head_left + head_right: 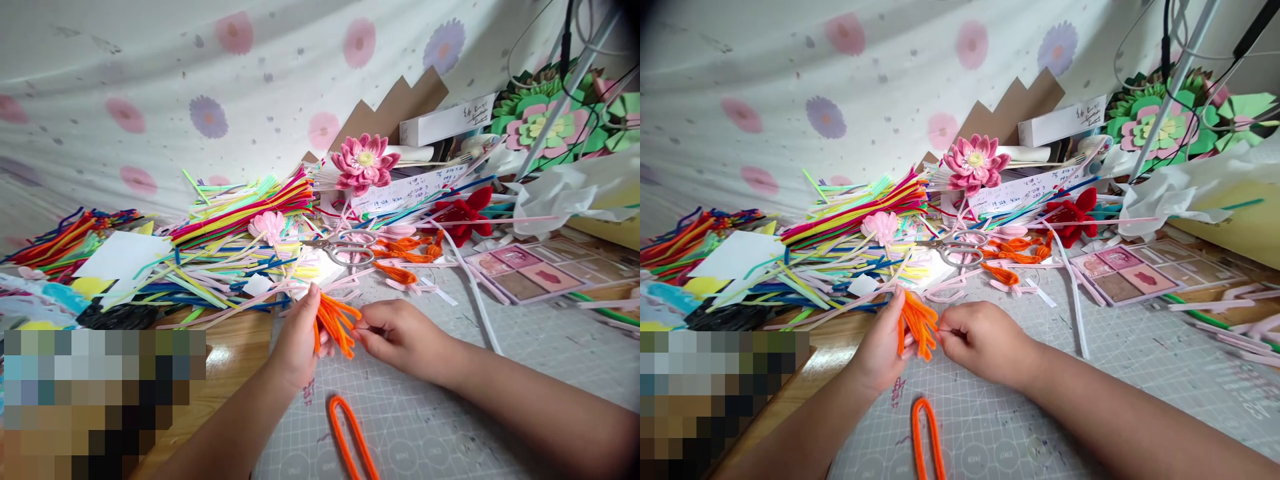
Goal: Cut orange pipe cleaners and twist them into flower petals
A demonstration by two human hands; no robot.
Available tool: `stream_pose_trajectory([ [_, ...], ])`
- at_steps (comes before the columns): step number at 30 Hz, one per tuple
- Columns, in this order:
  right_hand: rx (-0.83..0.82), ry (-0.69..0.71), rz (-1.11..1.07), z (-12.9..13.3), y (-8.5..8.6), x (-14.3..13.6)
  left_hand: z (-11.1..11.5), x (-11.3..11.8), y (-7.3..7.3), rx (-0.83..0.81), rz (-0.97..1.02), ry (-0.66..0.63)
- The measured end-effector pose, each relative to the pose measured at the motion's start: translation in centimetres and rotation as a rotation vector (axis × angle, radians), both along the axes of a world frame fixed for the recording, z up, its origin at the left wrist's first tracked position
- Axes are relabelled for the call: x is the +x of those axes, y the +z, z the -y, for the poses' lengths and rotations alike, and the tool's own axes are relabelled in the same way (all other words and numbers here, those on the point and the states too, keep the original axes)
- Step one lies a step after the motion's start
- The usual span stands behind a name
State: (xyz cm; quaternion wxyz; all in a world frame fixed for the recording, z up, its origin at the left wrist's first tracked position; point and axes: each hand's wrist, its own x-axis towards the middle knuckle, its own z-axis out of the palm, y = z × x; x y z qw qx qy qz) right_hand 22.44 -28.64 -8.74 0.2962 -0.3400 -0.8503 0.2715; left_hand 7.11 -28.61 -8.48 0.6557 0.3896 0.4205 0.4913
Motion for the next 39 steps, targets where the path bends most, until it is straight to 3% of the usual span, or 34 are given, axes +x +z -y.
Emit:
stream_pose_trajectory([
  [5, 0.039, 0.013, 0.078, -0.1, 0.1, 0.0, -0.2, -0.2, 0.4, 0.06, -0.135, 0.084],
  [11, 0.009, -0.074, 0.085, -0.6, -0.3, 0.2, -0.5, -0.6, 0.4, 0.154, -0.149, 0.02],
  [21, -0.208, -0.035, -0.167, -1.5, -0.5, 0.8, -0.1, -0.5, 1.2, -0.03, 0.129, -0.057],
  [29, -0.532, 0.135, -0.428, -0.8, -0.5, 0.1, 0.6, -0.3, 1.8, 0.066, 0.228, -0.018],
  [33, -0.455, 0.161, -0.439, 0.0, -0.5, -0.4, 1.0, -0.1, 2.0, 0.043, 0.336, -0.005],
  [36, -0.318, 0.039, -0.376, 0.0, -0.7, -0.5, 1.2, 0.1, 1.8, 0.021, 0.398, -0.039],
  [39, -0.313, -0.085, -0.343, -0.5, -0.9, -0.3, 1.0, -0.1, 1.4, 0.073, 0.424, -0.121],
])
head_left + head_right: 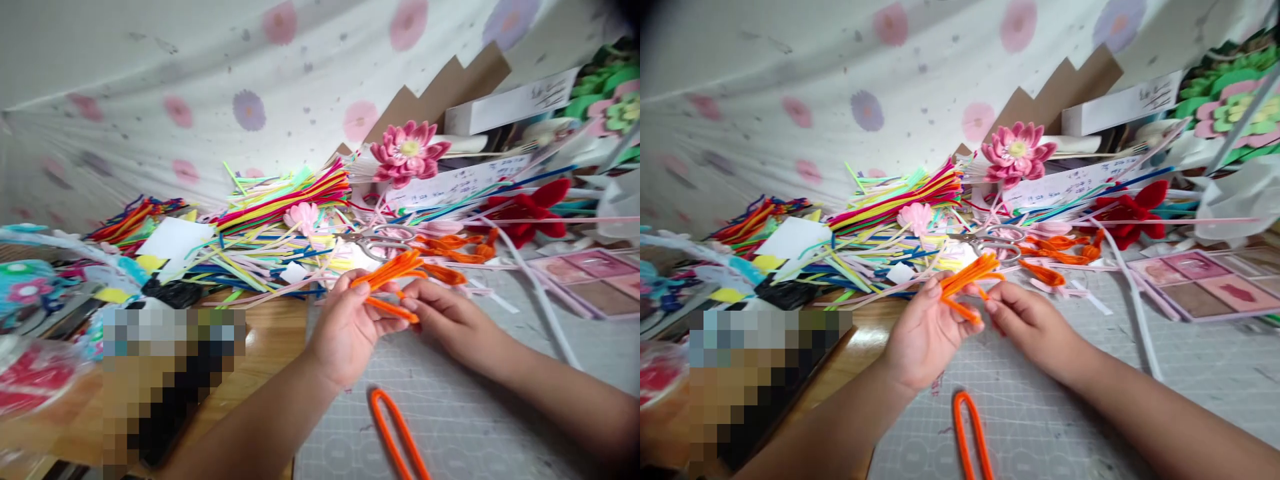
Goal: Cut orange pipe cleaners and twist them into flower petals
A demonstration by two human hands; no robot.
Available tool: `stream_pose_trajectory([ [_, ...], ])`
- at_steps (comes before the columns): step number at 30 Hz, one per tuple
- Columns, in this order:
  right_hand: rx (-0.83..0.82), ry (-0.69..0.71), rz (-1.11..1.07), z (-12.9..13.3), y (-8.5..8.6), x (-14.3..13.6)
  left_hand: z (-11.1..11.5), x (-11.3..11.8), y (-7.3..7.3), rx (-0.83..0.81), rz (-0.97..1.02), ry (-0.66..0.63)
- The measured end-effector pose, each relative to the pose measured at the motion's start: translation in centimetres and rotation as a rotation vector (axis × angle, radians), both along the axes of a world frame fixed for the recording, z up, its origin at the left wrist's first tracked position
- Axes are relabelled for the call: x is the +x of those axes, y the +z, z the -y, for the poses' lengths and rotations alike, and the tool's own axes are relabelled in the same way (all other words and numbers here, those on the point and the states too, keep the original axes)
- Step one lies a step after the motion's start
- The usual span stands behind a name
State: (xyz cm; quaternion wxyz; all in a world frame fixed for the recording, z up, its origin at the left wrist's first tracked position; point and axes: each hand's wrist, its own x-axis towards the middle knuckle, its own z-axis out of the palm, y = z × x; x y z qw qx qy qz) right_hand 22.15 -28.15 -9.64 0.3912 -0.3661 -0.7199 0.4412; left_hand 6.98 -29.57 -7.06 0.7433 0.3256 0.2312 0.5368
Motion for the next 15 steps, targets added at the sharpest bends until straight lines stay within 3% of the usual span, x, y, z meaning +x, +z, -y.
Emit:
stream_pose_trajectory([
  [5, -0.085, -0.03, -0.034, -0.52, 0.04, 0.38, -0.64, -0.7, -0.56, 0.183, -0.215, -0.12],
  [9, -0.103, 0.017, 0.011, -0.32, 0.0, 0.24, -0.78, -0.77, -0.63, 0.257, -0.32, -0.043],
  [15, 0.005, 0.118, 0.084, -0.25, -0.31, -0.05, -0.63, -0.72, -0.4, 0.284, -0.494, 0.11],
])
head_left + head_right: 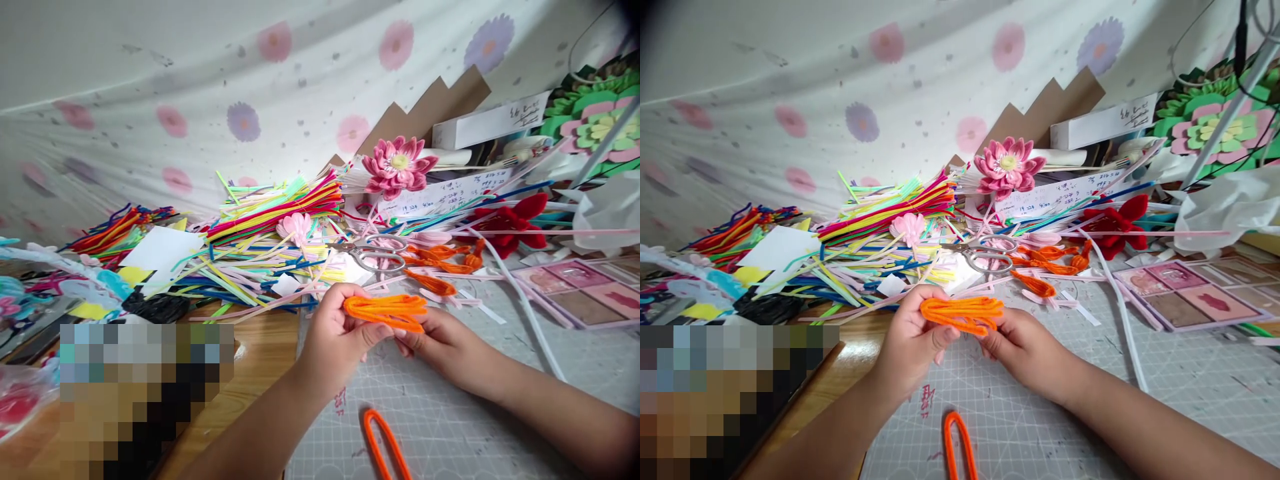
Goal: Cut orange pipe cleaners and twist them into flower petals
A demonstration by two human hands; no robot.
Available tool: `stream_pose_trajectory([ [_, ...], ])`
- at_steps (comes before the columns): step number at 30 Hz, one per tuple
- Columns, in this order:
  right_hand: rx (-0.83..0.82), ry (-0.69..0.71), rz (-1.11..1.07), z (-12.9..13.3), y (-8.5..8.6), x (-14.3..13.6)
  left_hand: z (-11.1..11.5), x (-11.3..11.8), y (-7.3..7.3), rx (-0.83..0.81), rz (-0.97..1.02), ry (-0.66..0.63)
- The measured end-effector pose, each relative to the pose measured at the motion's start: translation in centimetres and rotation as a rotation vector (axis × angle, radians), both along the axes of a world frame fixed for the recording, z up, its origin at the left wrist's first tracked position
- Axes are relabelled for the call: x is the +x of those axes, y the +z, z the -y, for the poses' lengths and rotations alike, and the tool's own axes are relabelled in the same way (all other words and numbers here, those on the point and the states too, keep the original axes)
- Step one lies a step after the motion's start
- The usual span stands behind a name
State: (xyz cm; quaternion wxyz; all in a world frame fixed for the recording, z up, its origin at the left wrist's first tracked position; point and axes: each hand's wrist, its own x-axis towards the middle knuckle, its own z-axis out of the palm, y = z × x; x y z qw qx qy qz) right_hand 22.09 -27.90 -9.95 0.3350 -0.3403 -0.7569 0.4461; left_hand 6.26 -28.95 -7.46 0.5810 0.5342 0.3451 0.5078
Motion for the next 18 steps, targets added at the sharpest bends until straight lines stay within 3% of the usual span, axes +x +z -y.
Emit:
stream_pose_trajectory([
  [9, 0.113, -0.013, 0.022, 0.2, 0.2, 0.1, 0.1, -0.2, -0.6, 0.203, -0.149, 0.049],
  [18, 0.394, -0.016, 0.108, 0.9, 0.5, -0.2, -0.2, 0.1, -1.3, 0.33, -0.061, 0.016],
])
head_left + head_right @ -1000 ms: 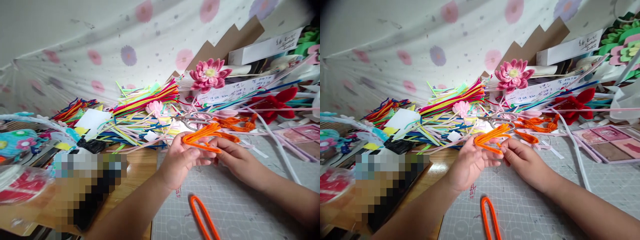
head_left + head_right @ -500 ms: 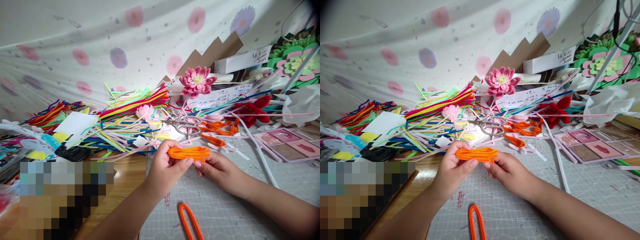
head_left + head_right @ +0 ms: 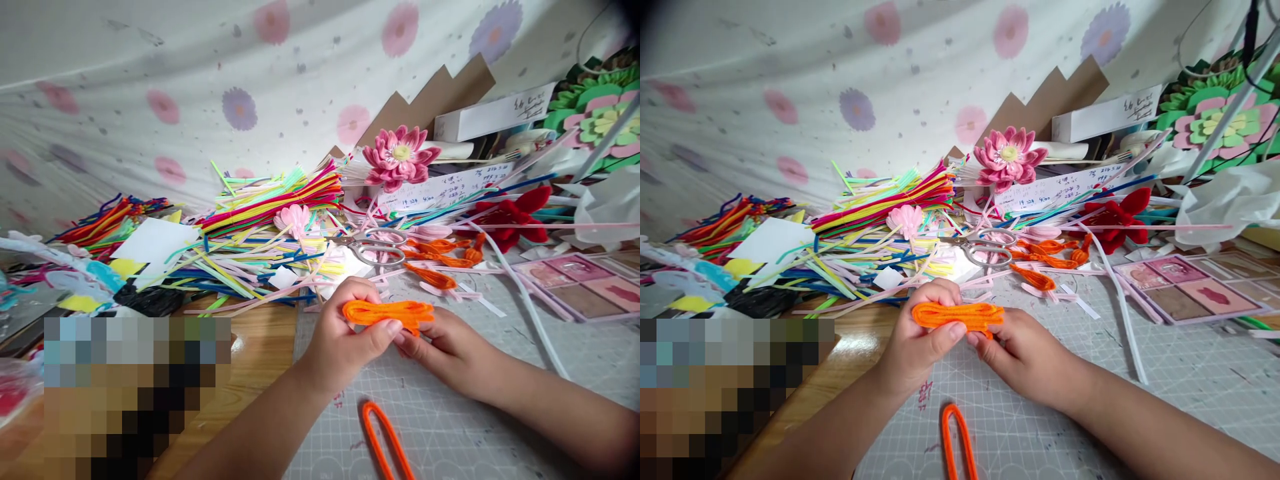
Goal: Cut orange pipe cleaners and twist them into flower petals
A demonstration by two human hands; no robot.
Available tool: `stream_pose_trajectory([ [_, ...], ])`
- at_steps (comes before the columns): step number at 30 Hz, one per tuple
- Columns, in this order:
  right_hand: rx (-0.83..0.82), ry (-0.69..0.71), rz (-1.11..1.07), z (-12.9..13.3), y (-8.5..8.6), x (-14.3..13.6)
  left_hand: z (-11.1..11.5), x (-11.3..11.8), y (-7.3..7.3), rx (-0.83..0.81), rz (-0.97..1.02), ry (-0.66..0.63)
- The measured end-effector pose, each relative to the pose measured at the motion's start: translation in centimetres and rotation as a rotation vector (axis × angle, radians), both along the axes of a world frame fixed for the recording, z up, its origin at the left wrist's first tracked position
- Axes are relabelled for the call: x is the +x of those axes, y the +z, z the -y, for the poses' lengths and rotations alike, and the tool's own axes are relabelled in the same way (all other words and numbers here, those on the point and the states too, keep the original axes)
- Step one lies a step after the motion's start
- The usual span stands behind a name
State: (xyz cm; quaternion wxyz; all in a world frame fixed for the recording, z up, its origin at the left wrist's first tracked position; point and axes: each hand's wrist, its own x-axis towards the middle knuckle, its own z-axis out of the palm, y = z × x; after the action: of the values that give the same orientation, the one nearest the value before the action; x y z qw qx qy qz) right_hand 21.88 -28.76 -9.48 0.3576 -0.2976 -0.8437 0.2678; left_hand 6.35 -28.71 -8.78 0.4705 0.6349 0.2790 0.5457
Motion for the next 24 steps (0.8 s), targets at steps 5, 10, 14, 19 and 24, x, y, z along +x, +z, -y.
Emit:
stream_pose_trajectory([
  [5, -0.014, -0.002, 0.003, -0.3, 0.0, 0.1, 0.1, 0.4, -0.1, -0.099, 0.123, -0.1],
  [10, -0.106, 0.031, -0.048, -0.7, -0.2, 0.2, 0.4, 0.7, -0.3, -0.181, 0.135, -0.103],
  [14, -0.184, 0.058, 0.007, -0.9, 0.0, 0.4, 0.3, 0.6, 0.3, -0.186, 0.062, -0.033],
  [19, -0.138, -0.07, -0.011, -1.3, -0.3, 1.2, -0.1, -0.1, 0.8, -0.062, -0.271, 0.171],
  [24, 0.341, -0.285, 0.073, -1.0, -0.6, 1.2, -0.1, -0.3, 0.3, 0.006, -0.485, 0.169],
])
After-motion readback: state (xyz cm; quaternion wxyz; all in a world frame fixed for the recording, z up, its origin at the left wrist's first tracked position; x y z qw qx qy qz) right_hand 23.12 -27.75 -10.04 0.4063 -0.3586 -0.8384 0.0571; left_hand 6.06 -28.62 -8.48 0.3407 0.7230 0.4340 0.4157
